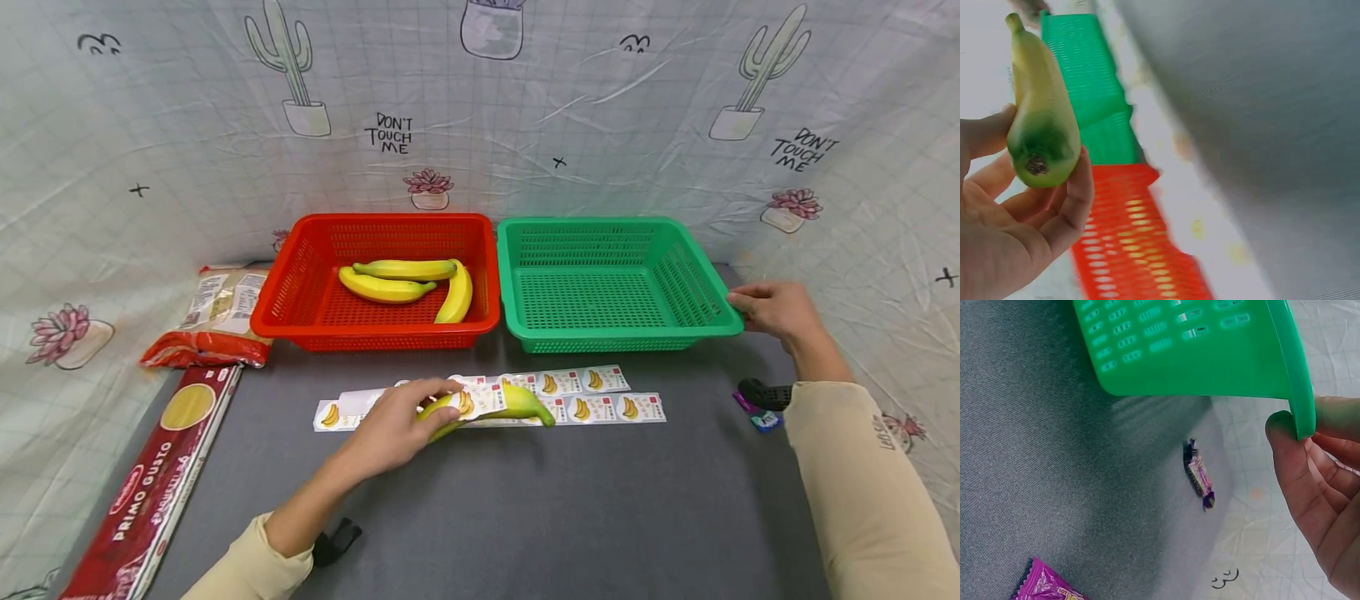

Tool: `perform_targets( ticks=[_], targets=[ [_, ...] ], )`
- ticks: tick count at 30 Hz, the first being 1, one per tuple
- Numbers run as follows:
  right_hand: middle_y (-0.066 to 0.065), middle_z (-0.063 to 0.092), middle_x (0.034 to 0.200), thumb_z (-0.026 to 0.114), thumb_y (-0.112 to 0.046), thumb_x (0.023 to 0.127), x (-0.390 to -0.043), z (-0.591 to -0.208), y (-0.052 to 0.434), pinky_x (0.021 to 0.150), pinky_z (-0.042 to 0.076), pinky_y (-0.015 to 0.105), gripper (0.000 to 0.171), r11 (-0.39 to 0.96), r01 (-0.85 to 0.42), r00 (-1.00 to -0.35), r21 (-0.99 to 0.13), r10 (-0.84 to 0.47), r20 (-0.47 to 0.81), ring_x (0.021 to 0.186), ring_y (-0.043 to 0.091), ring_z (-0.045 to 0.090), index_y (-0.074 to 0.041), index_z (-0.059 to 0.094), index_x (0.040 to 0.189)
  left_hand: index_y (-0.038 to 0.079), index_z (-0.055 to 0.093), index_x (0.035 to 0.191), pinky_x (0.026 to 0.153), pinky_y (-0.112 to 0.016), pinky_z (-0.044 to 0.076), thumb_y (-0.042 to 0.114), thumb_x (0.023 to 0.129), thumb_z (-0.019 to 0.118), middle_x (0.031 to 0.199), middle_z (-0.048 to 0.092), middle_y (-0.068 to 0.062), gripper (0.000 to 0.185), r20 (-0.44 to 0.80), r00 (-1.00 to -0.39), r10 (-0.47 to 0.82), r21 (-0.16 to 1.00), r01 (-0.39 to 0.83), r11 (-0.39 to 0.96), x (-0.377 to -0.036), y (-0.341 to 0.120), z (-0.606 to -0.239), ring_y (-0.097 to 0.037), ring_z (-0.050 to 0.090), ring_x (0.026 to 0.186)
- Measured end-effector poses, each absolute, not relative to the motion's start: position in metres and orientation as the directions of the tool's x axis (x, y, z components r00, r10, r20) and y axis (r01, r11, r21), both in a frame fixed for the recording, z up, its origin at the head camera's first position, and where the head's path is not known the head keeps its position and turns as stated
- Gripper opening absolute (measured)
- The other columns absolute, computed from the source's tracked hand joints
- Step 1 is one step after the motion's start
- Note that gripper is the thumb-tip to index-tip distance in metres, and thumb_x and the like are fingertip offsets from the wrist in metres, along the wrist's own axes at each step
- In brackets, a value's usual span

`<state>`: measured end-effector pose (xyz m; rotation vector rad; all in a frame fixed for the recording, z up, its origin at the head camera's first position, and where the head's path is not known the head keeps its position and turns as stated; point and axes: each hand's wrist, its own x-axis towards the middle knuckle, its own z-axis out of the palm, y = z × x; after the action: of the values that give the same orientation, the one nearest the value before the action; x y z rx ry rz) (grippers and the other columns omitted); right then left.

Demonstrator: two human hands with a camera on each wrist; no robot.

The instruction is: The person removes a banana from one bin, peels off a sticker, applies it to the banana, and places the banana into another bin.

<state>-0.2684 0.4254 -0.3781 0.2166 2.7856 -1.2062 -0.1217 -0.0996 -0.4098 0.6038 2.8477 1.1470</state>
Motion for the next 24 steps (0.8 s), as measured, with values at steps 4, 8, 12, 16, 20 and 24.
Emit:
perform_targets(
  ticks=[4, 8, 12, 16, 20, 24],
  targets=[
    [-0.027, 0.059, 0.073, 0.052, -0.029, 0.106, -0.268, -0.378, 0.427, 0.066, 0.058, 0.019, 0.058, 0.684, 0.172, -0.984, -0.709, 0.090, -0.152, 0.068, -0.009, 0.061, 0.017, 0.048, 0.141, 0.015, 0.070, 0.128, 0.087, -0.039, 0.052, 0.022, 0.095, 0.073, 0.117, 0.073, 0.000, 0.034, 0.148, -0.918, 0.368, 0.706, 0.359, 0.611, -0.145, -0.084, -0.376, -0.016, 0.063, 0.099],
    [-0.028, 0.059, 0.074, 0.052, -0.033, 0.106, -0.269, -0.378, 0.428, 0.066, 0.058, 0.019, 0.060, 0.689, 0.177, -0.983, -0.703, 0.089, -0.161, 0.069, -0.010, 0.061, 0.016, 0.048, 0.141, 0.014, 0.069, 0.130, 0.088, -0.038, 0.051, 0.024, 0.097, 0.070, 0.122, 0.072, -0.003, 0.034, 0.139, -0.913, 0.383, 0.721, 0.359, 0.593, -0.178, -0.061, -0.349, -0.021, 0.062, 0.103],
    [-0.028, 0.058, 0.076, 0.052, -0.035, 0.106, -0.270, -0.378, 0.427, 0.067, 0.058, 0.020, 0.060, 0.692, 0.183, -0.982, -0.698, 0.091, -0.167, 0.070, -0.010, 0.061, 0.014, 0.049, 0.141, 0.014, 0.068, 0.131, 0.090, -0.038, 0.051, 0.027, 0.099, 0.067, 0.128, 0.070, -0.008, 0.034, 0.111, -0.912, 0.395, 0.724, 0.346, 0.597, -0.217, -0.034, -0.338, -0.024, 0.064, 0.108],
    [-0.025, 0.059, 0.076, 0.053, -0.033, 0.106, -0.270, -0.378, 0.426, 0.066, 0.058, 0.020, 0.058, 0.694, 0.177, -0.983, -0.698, 0.093, -0.156, 0.069, -0.009, 0.061, 0.015, 0.051, 0.139, 0.015, 0.065, 0.134, 0.089, -0.036, 0.052, 0.032, 0.100, 0.065, 0.129, 0.068, -0.011, 0.038, 0.056, -0.935, 0.351, 0.740, 0.275, 0.614, -0.251, -0.004, -0.339, -0.024, 0.063, 0.109],
    [-0.022, 0.061, 0.077, 0.054, -0.032, 0.106, -0.270, -0.378, 0.426, 0.064, 0.058, 0.020, 0.057, 0.691, 0.171, -0.985, -0.702, 0.098, -0.144, 0.069, -0.008, 0.062, 0.016, 0.052, 0.137, 0.016, 0.062, 0.133, 0.079, -0.030, 0.052, 0.035, 0.101, 0.064, 0.123, 0.067, -0.010, 0.037, -0.009, -0.962, 0.271, 0.762, 0.169, 0.625, -0.273, 0.029, -0.344, -0.022, 0.061, 0.099],
    [-0.023, 0.061, 0.078, 0.054, -0.032, 0.105, -0.270, -0.377, 0.426, 0.065, 0.058, 0.020, 0.057, 0.695, 0.167, -0.986, -0.699, 0.102, -0.134, 0.069, -0.007, 0.061, 0.015, 0.053, 0.137, 0.015, 0.063, 0.129, 0.073, -0.028, 0.049, 0.036, 0.100, 0.064, 0.116, 0.067, -0.009, 0.035, -0.039, -0.982, 0.187, 0.770, 0.089, 0.631, -0.291, 0.061, -0.354, -0.021, 0.060, 0.091]
  ],
)
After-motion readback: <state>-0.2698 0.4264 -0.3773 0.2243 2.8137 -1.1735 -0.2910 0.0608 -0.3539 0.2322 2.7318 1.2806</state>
